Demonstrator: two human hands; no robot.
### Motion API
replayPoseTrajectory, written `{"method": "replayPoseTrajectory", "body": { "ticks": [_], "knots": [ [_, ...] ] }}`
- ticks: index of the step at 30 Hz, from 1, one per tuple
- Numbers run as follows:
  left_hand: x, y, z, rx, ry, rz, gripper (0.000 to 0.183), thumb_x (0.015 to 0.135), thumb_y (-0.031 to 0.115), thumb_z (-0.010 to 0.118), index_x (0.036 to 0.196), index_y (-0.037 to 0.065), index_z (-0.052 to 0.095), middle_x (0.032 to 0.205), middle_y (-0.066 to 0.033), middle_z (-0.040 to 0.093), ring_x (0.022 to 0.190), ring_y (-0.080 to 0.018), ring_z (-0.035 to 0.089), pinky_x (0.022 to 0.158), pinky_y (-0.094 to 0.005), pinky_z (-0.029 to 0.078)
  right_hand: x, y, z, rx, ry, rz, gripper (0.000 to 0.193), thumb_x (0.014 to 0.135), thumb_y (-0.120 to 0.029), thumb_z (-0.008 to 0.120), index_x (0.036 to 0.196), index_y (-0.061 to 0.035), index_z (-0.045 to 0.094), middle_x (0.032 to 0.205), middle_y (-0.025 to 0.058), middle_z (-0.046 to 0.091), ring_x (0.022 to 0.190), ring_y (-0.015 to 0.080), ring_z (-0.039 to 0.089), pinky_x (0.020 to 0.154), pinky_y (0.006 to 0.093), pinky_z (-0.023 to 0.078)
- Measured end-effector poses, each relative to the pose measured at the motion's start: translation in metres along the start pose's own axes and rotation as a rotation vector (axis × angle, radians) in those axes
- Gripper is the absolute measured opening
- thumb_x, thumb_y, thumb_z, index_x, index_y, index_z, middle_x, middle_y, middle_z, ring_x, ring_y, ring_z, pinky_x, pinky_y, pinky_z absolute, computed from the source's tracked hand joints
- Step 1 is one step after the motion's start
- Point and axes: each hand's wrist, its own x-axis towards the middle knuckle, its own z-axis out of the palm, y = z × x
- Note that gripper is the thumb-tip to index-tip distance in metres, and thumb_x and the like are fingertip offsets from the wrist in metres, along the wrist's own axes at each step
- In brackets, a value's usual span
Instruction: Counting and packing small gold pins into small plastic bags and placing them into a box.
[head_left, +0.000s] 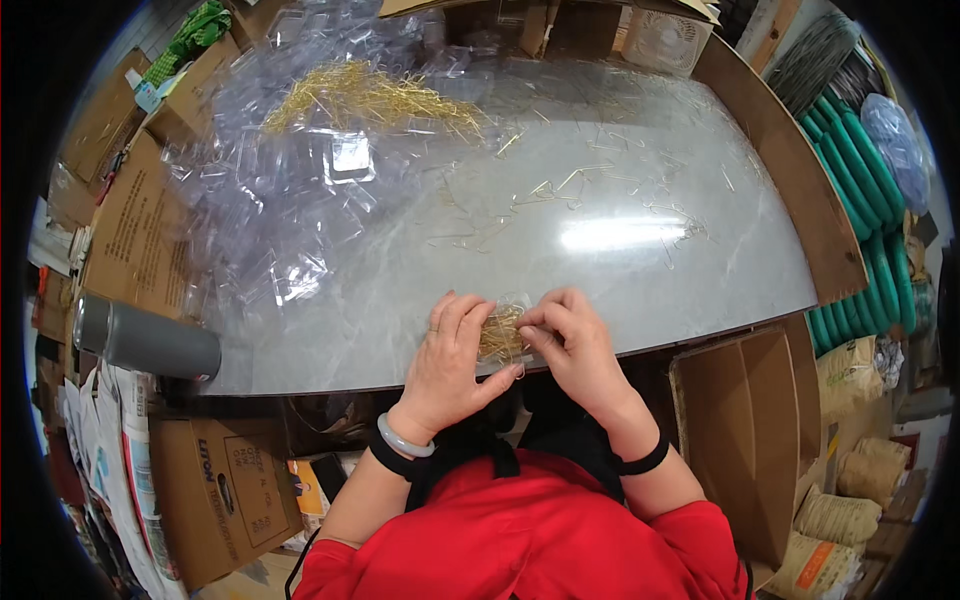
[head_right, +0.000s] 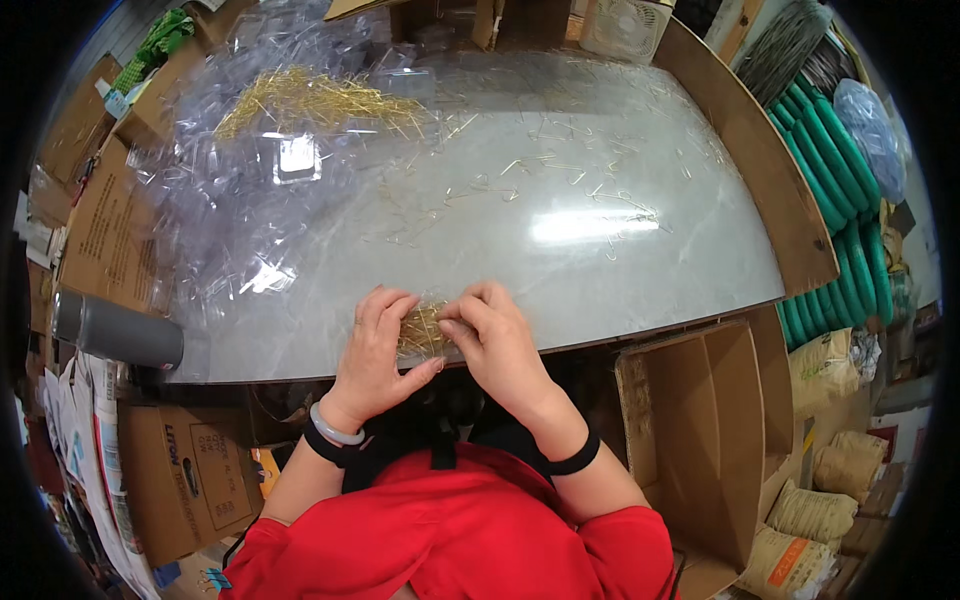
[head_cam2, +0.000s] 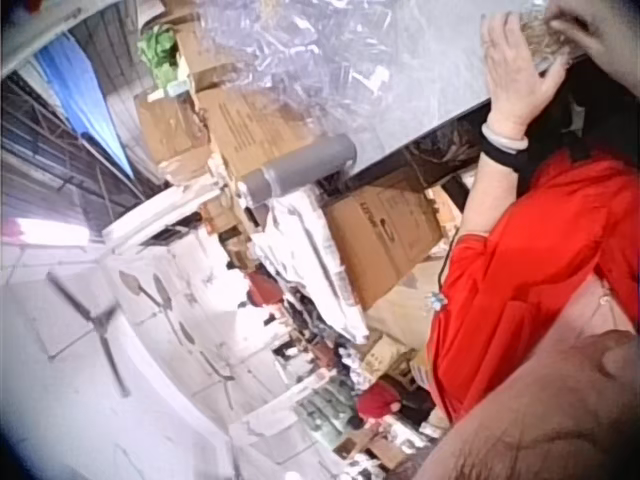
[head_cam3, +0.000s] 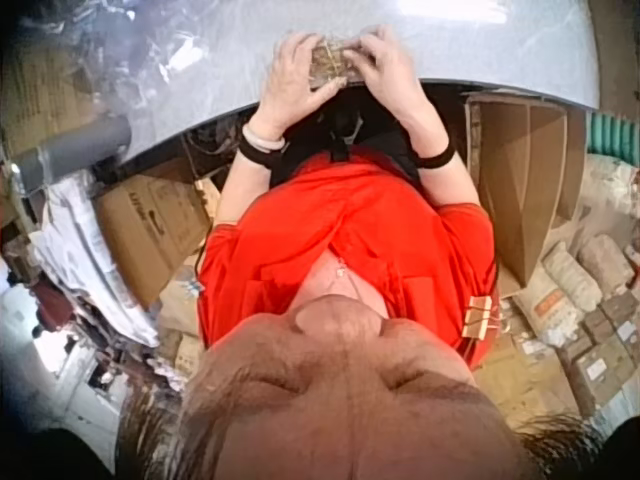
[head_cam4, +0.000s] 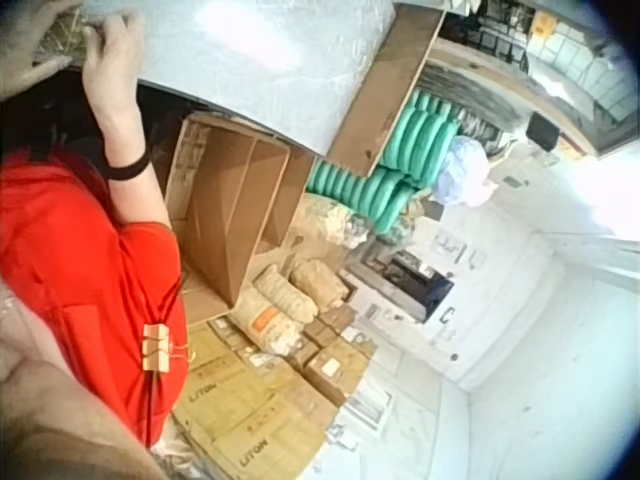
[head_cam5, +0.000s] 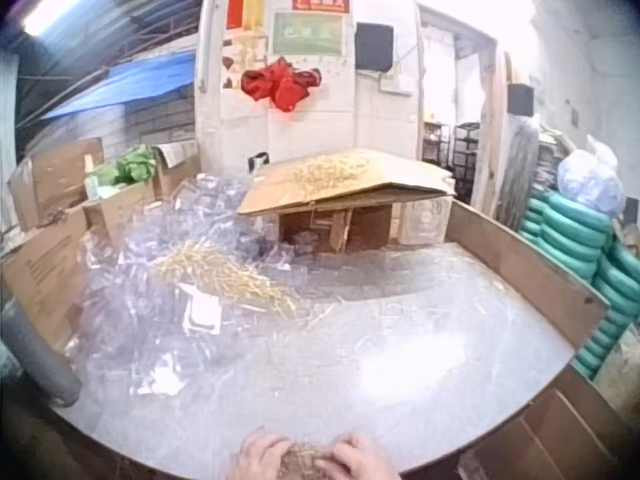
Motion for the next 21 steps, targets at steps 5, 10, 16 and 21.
{"method": "replayPoseTrajectory", "body": {
  "ticks": [5,10,16,21],
  "knots": [
    [-0.003,-0.002,0.001,-0.014,0.023,0.011,0.071,0.077,0.033,0.082,0.131,0.000,0.049,0.132,-0.0188,0.048,0.125,-0.0419,0.044,0.108,-0.0490,0.038,-0.012,0.000,-0.004,-0.067,0.127,0.008,0.016,0.088,-0.007,0.072,0.103,-0.0027,0.068,0.094,0.0126,0.060,0.075,0.0306,0.063,0.070,0.0364,0.052],
    [-0.004,-0.001,0.001,0.000,0.025,0.009,0.070,0.076,0.033,0.083,0.128,0.001,0.051,0.130,-0.0177,0.049,0.121,-0.0403,0.047,0.103,-0.0474,0.042,-0.010,-0.006,-0.010,-0.132,0.030,0.078,0.012,0.089,-0.012,0.072,0.097,-0.0030,0.067,0.093,0.0132,0.062,0.078,0.0335,0.064,0.069,0.0402,0.052],
    [-0.005,0.003,0.006,0.047,0.033,-0.011,0.070,0.073,0.032,0.085,0.127,0.003,0.052,0.127,-0.0171,0.050,0.117,-0.0394,0.048,0.100,-0.0464,0.044,-0.002,-0.012,-0.019,-0.215,-0.089,0.240,0.016,0.090,-0.018,0.070,0.086,-0.0021,0.068,0.087,0.0160,0.064,0.079,0.0358,0.064,0.069,0.0444,0.051],
    [-0.003,0.006,0.003,0.070,0.017,-0.018,0.071,0.074,0.031,0.085,0.129,0.002,0.050,0.128,-0.0174,0.048,0.118,-0.0402,0.048,0.100,-0.0468,0.045,-0.006,-0.008,-0.010,-0.089,-0.067,0.096,0.010,0.089,-0.012,0.070,0.090,-0.0024,0.069,0.087,0.0154,0.064,0.079,0.0356,0.064,0.069,0.0430,0.051]
  ]
}}
